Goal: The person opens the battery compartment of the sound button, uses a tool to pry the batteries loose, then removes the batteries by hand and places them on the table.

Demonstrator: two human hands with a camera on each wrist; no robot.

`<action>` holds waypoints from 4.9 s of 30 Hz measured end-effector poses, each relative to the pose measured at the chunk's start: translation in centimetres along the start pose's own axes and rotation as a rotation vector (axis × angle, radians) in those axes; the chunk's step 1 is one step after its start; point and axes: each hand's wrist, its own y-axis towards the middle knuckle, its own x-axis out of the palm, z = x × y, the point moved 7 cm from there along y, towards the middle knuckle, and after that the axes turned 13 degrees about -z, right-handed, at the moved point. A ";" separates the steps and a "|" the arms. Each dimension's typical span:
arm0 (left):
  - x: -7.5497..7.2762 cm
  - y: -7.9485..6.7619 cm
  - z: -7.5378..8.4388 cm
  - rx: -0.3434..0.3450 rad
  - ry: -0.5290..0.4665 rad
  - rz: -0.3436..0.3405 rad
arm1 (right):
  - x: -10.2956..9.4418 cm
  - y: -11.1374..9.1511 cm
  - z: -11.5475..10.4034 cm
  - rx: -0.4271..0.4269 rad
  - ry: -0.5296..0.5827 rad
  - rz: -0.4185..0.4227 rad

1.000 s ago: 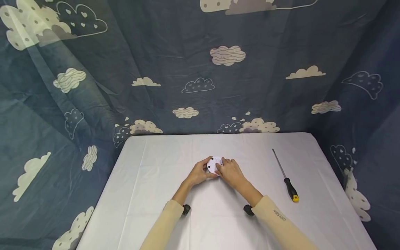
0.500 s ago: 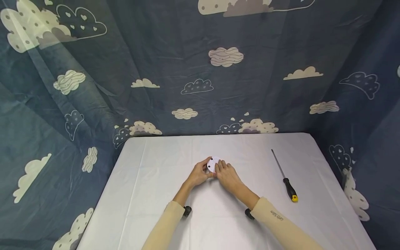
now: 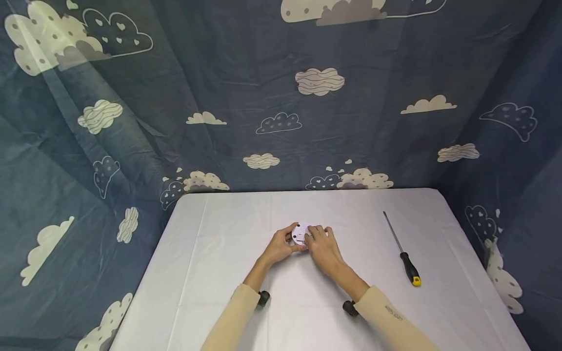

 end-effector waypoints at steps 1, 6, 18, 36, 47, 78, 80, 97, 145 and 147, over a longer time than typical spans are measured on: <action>0.0 0.0 0.0 0.000 0.003 -0.001 | -0.1 -0.1 0.3 0.028 0.040 0.005; 0.0 0.1 0.1 0.017 0.007 -0.005 | -0.1 -0.6 2.0 0.166 0.264 0.014; 0.2 0.4 -0.2 0.015 -0.035 -0.018 | 2.1 -1.1 5.0 0.225 0.809 -0.099; 0.2 0.3 -0.5 -0.004 -0.066 -0.009 | 2.6 -2.2 9.3 0.573 1.013 -0.155; 0.0 0.0 -1.1 -0.023 -0.053 0.022 | 1.2 -6.5 15.9 0.915 0.863 0.095; 0.2 0.1 -1.5 -0.003 -0.073 0.015 | 3.4 -10.8 21.6 1.279 0.675 0.264; 0.2 0.1 -1.5 -0.007 -0.074 0.016 | 3.4 -10.8 21.7 1.277 0.674 0.258; 0.0 -0.2 -1.2 -0.021 -0.078 0.012 | 0.5 -12.1 20.3 1.223 0.667 0.311; 0.2 -0.2 -1.0 -0.026 -0.101 -0.027 | 0.6 -24.2 17.8 1.143 0.537 0.391; 0.1 -0.2 -1.1 -0.026 -0.098 -0.023 | 0.5 -24.1 18.1 1.143 0.572 0.383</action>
